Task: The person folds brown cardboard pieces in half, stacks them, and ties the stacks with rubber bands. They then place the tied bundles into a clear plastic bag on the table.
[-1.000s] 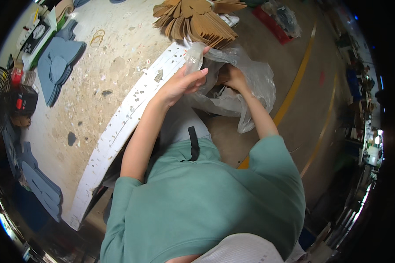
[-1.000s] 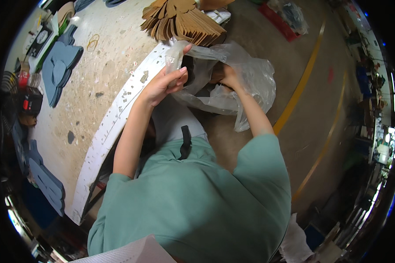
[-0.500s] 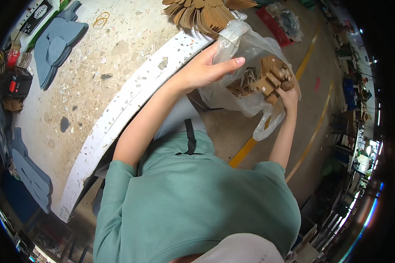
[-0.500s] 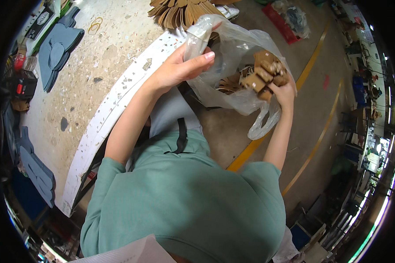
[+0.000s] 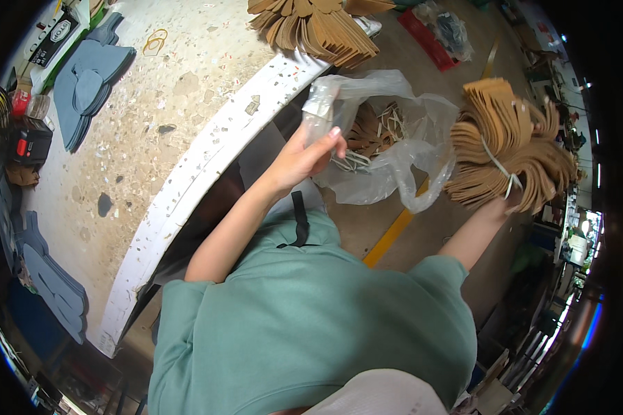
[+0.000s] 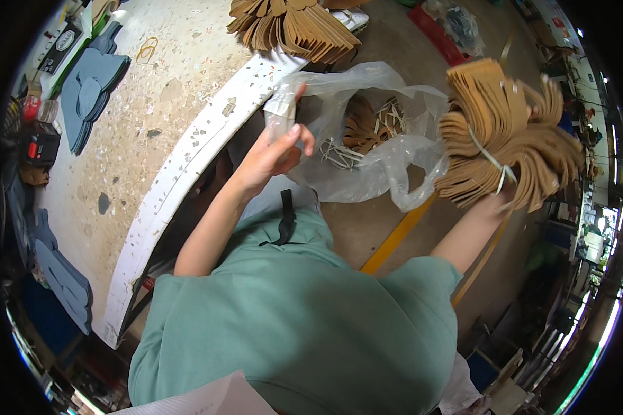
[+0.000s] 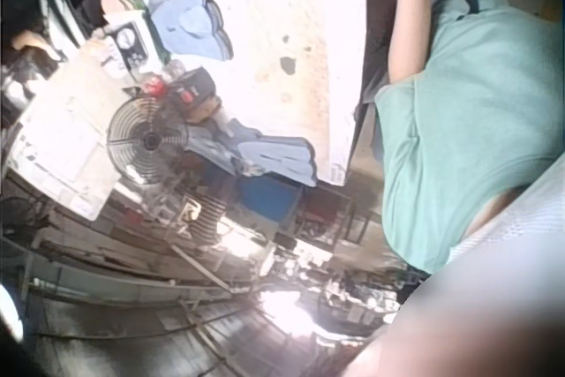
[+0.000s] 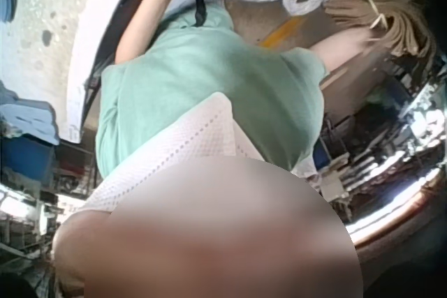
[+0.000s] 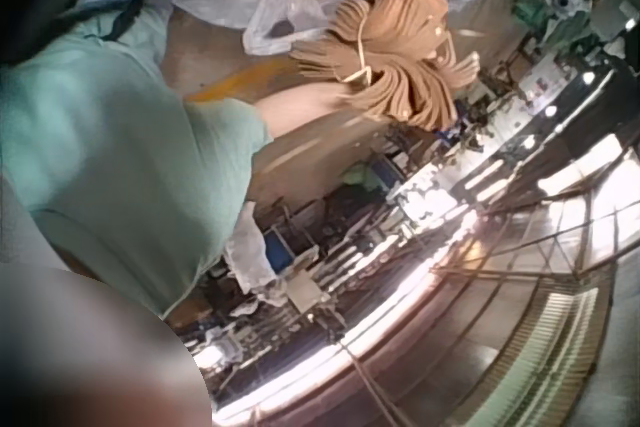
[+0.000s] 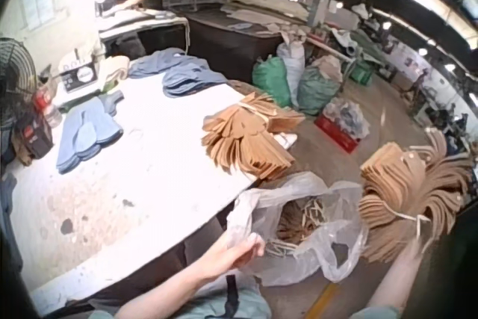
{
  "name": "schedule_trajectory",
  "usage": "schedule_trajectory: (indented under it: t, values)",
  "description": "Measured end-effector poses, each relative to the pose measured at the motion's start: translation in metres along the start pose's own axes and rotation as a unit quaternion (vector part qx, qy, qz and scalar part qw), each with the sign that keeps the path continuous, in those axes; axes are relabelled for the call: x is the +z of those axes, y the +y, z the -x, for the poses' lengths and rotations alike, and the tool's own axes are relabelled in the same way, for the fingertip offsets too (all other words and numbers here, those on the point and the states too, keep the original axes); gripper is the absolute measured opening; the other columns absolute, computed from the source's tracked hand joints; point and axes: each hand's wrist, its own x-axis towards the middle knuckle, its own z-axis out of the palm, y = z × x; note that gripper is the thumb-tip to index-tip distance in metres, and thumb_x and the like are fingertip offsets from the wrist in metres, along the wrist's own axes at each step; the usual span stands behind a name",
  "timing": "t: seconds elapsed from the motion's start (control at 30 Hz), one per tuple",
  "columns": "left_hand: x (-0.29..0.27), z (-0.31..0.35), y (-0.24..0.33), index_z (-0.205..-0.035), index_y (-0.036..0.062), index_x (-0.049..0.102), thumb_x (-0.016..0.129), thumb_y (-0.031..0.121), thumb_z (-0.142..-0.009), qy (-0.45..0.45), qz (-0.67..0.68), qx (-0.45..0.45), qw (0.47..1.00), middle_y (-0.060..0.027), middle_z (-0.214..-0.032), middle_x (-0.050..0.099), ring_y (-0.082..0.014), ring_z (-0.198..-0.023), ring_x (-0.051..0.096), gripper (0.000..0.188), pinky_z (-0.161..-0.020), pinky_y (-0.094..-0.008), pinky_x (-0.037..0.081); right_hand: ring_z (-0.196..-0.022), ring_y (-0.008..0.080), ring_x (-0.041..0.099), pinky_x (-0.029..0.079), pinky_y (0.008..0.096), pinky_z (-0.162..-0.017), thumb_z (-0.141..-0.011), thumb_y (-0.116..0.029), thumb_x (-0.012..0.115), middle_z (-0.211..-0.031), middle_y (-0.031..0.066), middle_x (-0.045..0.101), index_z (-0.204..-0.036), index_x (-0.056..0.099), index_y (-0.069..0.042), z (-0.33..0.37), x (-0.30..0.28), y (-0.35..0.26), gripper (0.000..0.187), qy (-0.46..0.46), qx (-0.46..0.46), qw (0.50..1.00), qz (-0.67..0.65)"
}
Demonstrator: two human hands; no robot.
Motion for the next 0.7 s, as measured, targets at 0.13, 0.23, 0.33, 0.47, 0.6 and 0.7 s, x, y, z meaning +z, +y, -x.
schedule_trajectory:
  t: [0.13, 0.23, 0.33, 0.47, 0.6, 0.7]
  values:
    - [-0.005, 0.009, -0.008, -0.141, 0.0124, 0.034, 0.047, 0.041, -0.098, 0.053, 0.023, 0.019, 0.998, 0.0012, -0.079, 0.055, -0.0022, -0.052, 0.035, 0.053, -0.047, -0.0187, 0.028, -0.105, 0.0209, 0.057, 0.047, 0.0343, -0.091, -0.080, -0.009, 0.065, -0.118, 0.0072, 0.058, -0.122, 0.051, 0.003, -0.078, 0.019, -0.004, 0.046, 0.000, -0.007, 0.997, 0.079]
    - [-0.009, 0.009, -0.005, -0.109, 0.0098, 0.050, 0.047, 0.042, -0.098, 0.048, 0.002, 0.040, 0.998, 0.0026, -0.075, 0.053, -0.0022, -0.051, 0.034, 0.035, -0.046, -0.0192, 0.027, -0.100, 0.0197, 0.059, 0.048, 0.0330, -0.087, -0.079, -0.006, 0.065, -0.114, 0.0060, 0.060, -0.118, 0.054, 0.003, -0.144, 0.064, 0.006, 0.042, -0.045, -0.031, 0.991, 0.125]
    - [-0.014, 0.009, 0.001, -0.088, 0.0093, 0.055, 0.047, 0.043, -0.098, 0.044, -0.002, 0.058, 0.997, 0.0037, -0.072, 0.051, -0.0022, -0.049, 0.033, 0.036, -0.045, -0.0196, 0.025, -0.096, 0.0185, 0.061, 0.049, 0.0317, -0.084, -0.078, -0.003, 0.065, -0.110, 0.0049, 0.062, -0.115, 0.057, 0.002, -0.196, 0.142, 0.016, 0.038, -0.159, -0.079, 0.968, 0.177]
    - [-0.018, 0.010, 0.009, -0.091, 0.0087, 0.056, 0.046, 0.042, -0.098, 0.053, -0.015, 0.063, 0.996, 0.0030, -0.075, 0.053, -0.0021, -0.049, 0.033, 0.035, -0.044, -0.0195, 0.025, -0.101, 0.0160, 0.057, 0.046, 0.0314, -0.089, -0.073, -0.001, 0.066, -0.111, 0.0047, 0.060, -0.116, 0.056, -0.005, -0.199, 0.268, 0.034, 0.045, -0.435, -0.174, 0.849, 0.245]
    - [-0.021, 0.012, 0.019, -0.093, 0.0084, 0.055, 0.044, 0.039, -0.099, 0.078, -0.014, 0.074, 0.994, 0.0025, -0.077, 0.054, -0.0024, -0.049, 0.033, 0.033, -0.045, -0.0189, 0.025, -0.130, 0.0253, 0.042, 0.033, 0.0427, -0.110, -0.056, -0.007, 0.071, -0.138, 0.0083, 0.046, -0.143, 0.037, -0.020, -0.123, 0.366, 0.097, 0.094, -0.458, -0.370, 0.608, 0.533]
    - [-0.024, 0.018, 0.027, -0.099, 0.0119, 0.051, 0.048, 0.042, -0.097, 0.083, -0.028, 0.058, 0.995, 0.0035, -0.070, 0.049, -0.0032, -0.054, 0.036, 0.030, -0.046, -0.0190, 0.026, -0.135, 0.0278, 0.033, 0.027, 0.0452, -0.112, -0.056, -0.010, 0.070, -0.143, 0.0086, 0.039, -0.147, 0.029, -0.022, -0.117, 0.376, 0.089, 0.100, -0.501, -0.317, 0.640, 0.488]
